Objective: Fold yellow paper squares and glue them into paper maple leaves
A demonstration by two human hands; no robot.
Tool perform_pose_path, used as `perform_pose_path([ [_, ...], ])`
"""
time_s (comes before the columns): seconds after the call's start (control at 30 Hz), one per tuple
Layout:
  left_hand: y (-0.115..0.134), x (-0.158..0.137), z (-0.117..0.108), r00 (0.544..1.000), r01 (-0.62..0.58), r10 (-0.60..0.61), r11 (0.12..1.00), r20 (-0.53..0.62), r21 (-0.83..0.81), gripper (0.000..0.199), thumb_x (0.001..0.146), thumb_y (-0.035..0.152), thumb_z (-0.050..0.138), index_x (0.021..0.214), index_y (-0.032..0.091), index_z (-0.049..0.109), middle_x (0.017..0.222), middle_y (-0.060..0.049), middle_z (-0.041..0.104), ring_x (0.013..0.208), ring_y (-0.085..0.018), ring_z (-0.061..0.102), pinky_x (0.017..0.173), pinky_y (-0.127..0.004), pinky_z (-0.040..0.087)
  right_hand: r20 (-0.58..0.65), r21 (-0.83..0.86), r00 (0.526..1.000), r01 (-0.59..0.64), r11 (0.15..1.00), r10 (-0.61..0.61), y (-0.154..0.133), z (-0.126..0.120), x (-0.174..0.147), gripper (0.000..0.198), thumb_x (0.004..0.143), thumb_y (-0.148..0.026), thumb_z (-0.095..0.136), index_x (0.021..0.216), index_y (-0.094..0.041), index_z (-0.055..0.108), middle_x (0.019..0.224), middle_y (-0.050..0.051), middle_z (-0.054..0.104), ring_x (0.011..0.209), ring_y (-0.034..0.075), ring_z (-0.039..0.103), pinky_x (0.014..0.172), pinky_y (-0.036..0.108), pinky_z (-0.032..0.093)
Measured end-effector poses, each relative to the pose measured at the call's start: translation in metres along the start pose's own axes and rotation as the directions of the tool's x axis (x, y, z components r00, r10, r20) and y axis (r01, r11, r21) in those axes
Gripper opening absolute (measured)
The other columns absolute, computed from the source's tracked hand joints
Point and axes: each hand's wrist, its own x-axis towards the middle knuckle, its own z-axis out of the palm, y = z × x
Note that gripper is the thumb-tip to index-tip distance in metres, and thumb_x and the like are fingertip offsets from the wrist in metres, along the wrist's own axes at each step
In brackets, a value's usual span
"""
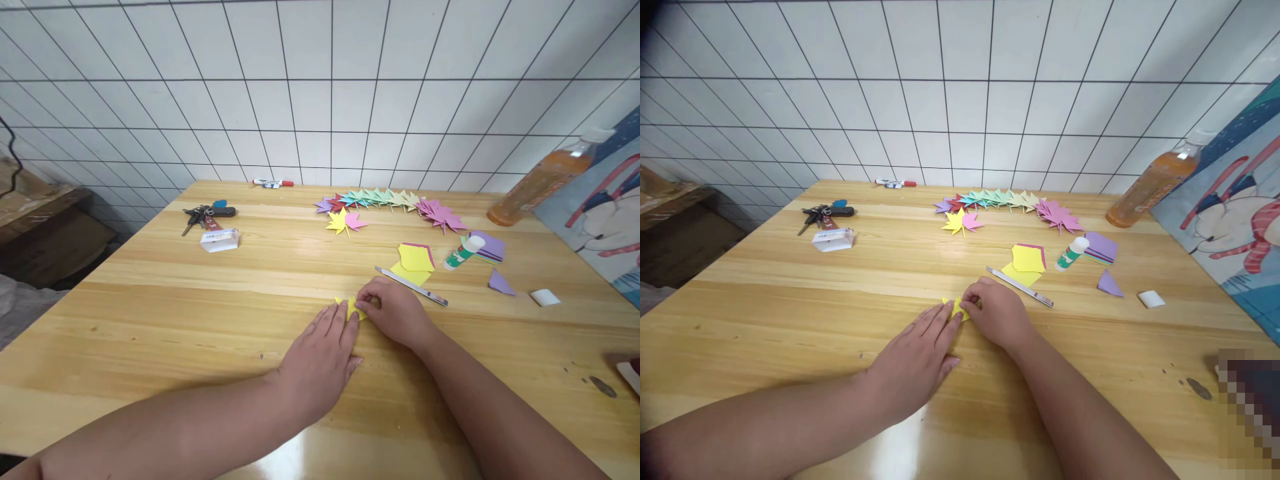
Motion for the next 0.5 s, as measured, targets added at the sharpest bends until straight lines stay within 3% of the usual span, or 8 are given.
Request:
perform_pose_path([
  [0.5, 0.0005, 0.0003, 0.0006, 1.000, 0.004, -0.003, 1.000, 0.017, -0.024, 0.056, 0.091, 0.042, 0.030, 0.136, 0.010, 0.032, 0.142, -0.015, 0.035, 0.133, -0.026, 0.027, 0.106, -0.041, 0.026, -0.008, -0.015, 1.000, -0.018, 1.000, 0.018, -0.0010, 0.0008, 0.0028, 0.008, 0.077, -0.026, 0.059, 0.071, -0.023, 0.063, 0.080, -0.002, 0.062, 0.071, 0.012, 0.056, 0.062, 0.024, 0.037],
])
